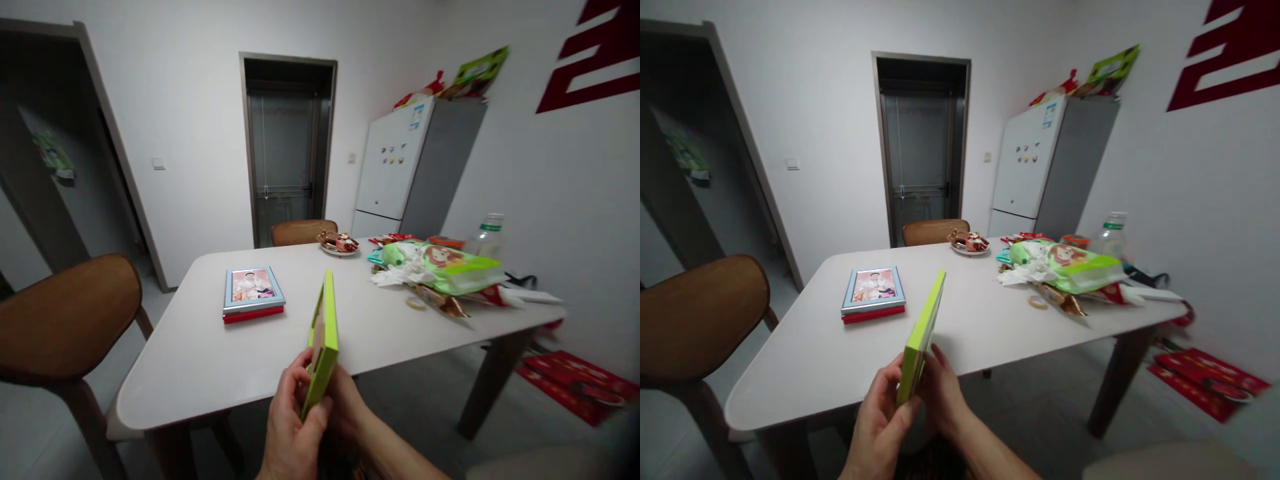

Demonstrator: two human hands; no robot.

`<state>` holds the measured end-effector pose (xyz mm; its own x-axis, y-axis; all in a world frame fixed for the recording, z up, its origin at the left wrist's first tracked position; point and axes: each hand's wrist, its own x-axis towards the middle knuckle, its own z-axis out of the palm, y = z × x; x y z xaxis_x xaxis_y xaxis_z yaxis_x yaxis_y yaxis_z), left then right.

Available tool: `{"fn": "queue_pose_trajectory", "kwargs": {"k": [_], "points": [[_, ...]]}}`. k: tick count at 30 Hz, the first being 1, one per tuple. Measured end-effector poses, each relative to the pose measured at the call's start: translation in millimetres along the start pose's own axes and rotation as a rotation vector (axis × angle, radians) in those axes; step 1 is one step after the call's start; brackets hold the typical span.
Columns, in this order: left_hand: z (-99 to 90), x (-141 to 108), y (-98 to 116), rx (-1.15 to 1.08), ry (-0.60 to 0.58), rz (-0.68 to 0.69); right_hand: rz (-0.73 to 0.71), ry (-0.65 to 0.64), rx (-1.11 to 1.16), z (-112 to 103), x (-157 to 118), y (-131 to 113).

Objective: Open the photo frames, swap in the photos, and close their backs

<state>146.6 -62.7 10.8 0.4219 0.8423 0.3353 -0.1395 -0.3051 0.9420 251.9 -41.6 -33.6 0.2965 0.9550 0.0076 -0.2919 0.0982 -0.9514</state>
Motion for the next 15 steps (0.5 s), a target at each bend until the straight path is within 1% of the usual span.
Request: {"fn": "queue_pose_trajectory", "kwargs": {"k": [2, 4, 6, 7, 8, 9, 12, 14, 15], "points": [[4.0, 10.7, 5.5, -0.117, 0.038, -0.036, -0.034, 0.101, 0.148, -9.2, 8.2, -4.5], [4.9, 24.4, 10.0, -0.184, 0.09, -0.047, -0.099, 0.194, 0.16, -29.3, 18.8, -13.8], [3.9, 38.8, 9.7, -0.186, 0.118, -0.061, -0.131, 0.268, -0.021, -54.7, 30.8, -26.7], [3.3, 45.7, 6.7, -0.17, 0.108, -0.086, -0.115, 0.298, -0.184, -67.5, 37.4, -33.8], [3.1, 52.0, 1.3, -0.156, 0.079, -0.117, -0.064, 0.308, -0.404, -79.6, 44.3, -40.7], [3.4, 57.6, -6.3, -0.149, 0.026, -0.155, -0.036, 0.327, -0.481, -90.6, 51.7, -47.1], [8.4, 71.1, -38.7, -0.105, -0.023, -0.253, 0.013, 0.39, -0.629, -117.7, 76.7, -59.9], [13.5, 78.7, -60.4, 0.022, -0.086, -0.27, 0.032, 0.44, -0.736, -131.2, 93.8, -63.2], [16.0, 82.5, -68.8, 0.13, -0.124, -0.26, 0.039, 0.458, -0.785, -136.4, 101.5, -63.8]]}}
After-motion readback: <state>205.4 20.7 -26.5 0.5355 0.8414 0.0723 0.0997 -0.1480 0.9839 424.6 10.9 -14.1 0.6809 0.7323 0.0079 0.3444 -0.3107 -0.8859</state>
